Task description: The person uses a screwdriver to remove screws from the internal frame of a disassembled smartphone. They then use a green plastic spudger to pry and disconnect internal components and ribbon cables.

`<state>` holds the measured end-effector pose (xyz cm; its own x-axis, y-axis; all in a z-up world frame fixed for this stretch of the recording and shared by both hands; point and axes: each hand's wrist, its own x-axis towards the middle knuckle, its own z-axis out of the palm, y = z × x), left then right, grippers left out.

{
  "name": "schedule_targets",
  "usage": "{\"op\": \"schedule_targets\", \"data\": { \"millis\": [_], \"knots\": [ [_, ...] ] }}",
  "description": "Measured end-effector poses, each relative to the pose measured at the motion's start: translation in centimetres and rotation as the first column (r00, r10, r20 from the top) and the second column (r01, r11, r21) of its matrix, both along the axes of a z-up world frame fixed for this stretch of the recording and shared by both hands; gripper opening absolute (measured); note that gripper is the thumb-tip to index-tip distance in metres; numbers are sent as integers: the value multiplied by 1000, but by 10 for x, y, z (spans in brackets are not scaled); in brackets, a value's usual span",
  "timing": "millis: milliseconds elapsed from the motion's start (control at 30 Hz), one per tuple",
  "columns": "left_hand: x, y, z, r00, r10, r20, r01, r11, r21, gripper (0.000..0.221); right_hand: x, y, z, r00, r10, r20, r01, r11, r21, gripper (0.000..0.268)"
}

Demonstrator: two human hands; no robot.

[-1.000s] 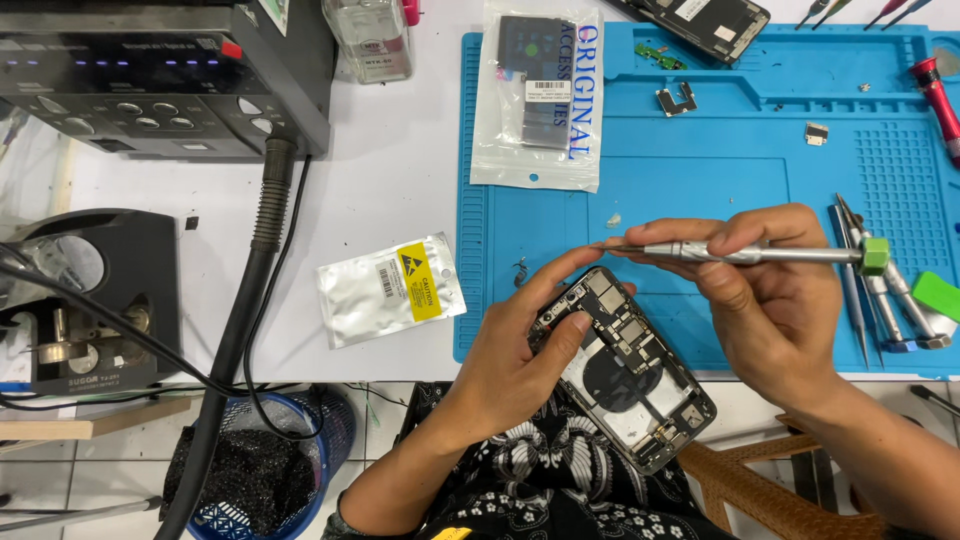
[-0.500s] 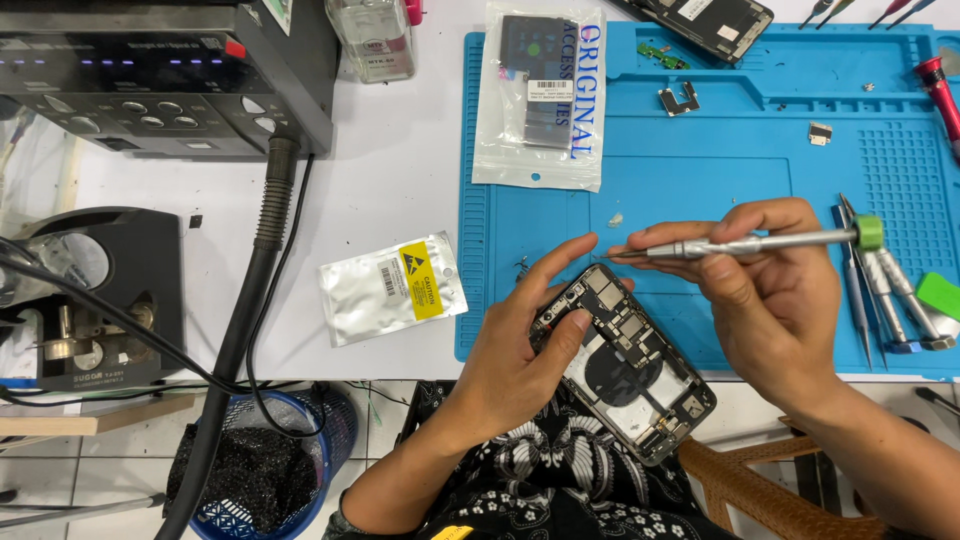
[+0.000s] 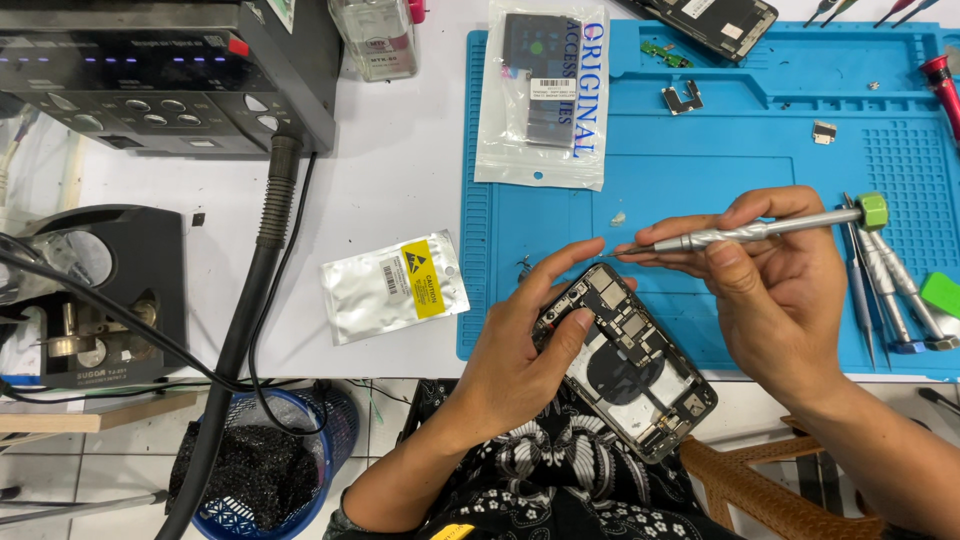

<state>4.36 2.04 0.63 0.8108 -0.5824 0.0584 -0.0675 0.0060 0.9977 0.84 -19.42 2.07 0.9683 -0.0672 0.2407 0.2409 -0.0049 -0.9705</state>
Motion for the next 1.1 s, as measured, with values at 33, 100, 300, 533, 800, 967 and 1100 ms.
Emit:
{"op": "schedule_targets", "data": {
  "millis": [33, 100, 300, 533, 800, 967, 1100],
  "knots": [
    [0, 0, -1, 1000, -1, 5, 1, 1000, 2, 50, 0, 0, 0, 1000, -6, -1, 6, 1000, 0, 15],
    [0, 0, 0, 1000, -4, 10, 4, 1000, 4, 51, 0, 1, 1, 1000, -13, -3, 13, 1000, 1, 15],
    [0, 1, 1, 1000, -16, -1, 16, 1000, 11, 51, 1, 1, 1, 1000, -10, 1, 10, 1000, -2, 14],
    [0, 0, -2, 1000, -11, 6, 11, 1000, 11, 50, 1, 2, 0, 999, -32, 6, 32, 999, 1, 16],
    [0, 0, -2, 1000, -14, 16, 14, 1000, 3, 51, 1, 2, 0, 999, -31, 15, 31, 999, -10, 16],
    [0, 0, -1, 1000, -17, 19, 17, 1000, 1, 52, 2, 2, 1, 999, -38, 18, 38, 999, -20, 15],
    [0, 0, 0, 1000, -10, 13, 10, 1000, 1, 51, 2, 3, 0, 999, -31, 30, 31, 999, -24, 15]
  ]
}}
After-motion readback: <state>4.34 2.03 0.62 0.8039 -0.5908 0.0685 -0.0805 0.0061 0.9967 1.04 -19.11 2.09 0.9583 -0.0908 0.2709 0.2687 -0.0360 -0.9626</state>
